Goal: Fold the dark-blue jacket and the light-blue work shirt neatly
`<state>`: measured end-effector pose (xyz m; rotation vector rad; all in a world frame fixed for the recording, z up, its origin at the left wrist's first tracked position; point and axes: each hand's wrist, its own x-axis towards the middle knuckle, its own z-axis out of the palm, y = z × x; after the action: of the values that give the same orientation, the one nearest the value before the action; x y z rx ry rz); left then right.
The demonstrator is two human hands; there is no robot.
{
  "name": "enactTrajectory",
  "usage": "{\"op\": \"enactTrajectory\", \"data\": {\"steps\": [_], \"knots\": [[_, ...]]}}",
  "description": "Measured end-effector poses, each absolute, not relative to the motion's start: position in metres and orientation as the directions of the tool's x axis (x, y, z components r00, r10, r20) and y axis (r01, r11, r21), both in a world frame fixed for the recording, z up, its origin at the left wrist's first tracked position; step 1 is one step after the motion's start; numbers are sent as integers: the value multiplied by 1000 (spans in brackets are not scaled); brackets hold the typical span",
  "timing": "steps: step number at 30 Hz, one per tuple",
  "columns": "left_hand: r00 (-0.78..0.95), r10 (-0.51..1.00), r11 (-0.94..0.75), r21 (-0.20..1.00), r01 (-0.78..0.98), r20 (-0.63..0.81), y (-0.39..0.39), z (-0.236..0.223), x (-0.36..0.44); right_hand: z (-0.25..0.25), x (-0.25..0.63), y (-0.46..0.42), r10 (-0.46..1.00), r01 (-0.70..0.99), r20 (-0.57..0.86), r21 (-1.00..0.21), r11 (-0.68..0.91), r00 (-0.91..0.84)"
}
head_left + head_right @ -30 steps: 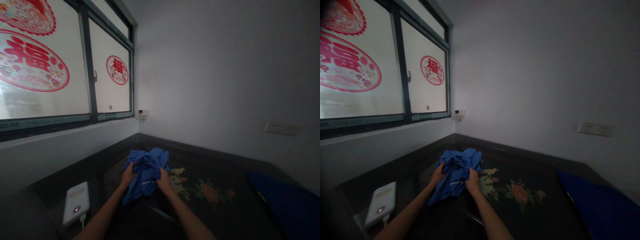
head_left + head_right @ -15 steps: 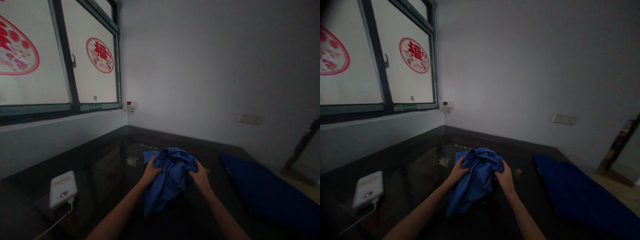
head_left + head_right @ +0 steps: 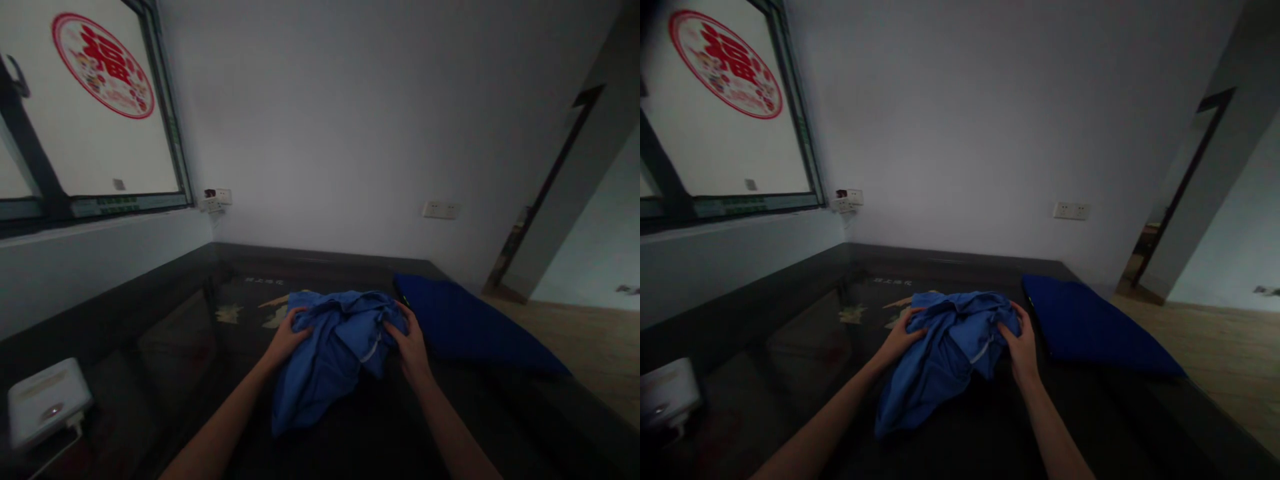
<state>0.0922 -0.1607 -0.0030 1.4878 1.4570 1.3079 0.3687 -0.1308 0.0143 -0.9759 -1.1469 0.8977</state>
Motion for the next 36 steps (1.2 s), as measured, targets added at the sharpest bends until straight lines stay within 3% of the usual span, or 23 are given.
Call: {"op": "enactTrajectory", "data": {"steps": [9,13,18,22,29,34,36], "knots": [[-186,920,-212,839,502,345,-145,-8,63,7,380,-121,930,-104,301,-939,327,212],[-255,900,-189,844,502,353,-141,-7,53,10,387,-119,920,-66,340,-931,358,197],[-242,924,-207,920,331,295,-147,11,52,14,394,-117,907,-55,352,-926,373,232],[-268,935,-191,966,176,234,-154,21,56,21,399,-119,901,-142,340,-911,387,269],[-137,980,-158,984,-80,146,-163,27,63,30,407,-123,858,-253,320,-862,440,402],[70,992,-84,971,-223,102,-175,36,68,26,414,-118,849,-320,122,-891,322,514],[79,987,-113,960,-256,137,-179,40,69,26,418,-117,837,-298,116,-901,315,535]]}}
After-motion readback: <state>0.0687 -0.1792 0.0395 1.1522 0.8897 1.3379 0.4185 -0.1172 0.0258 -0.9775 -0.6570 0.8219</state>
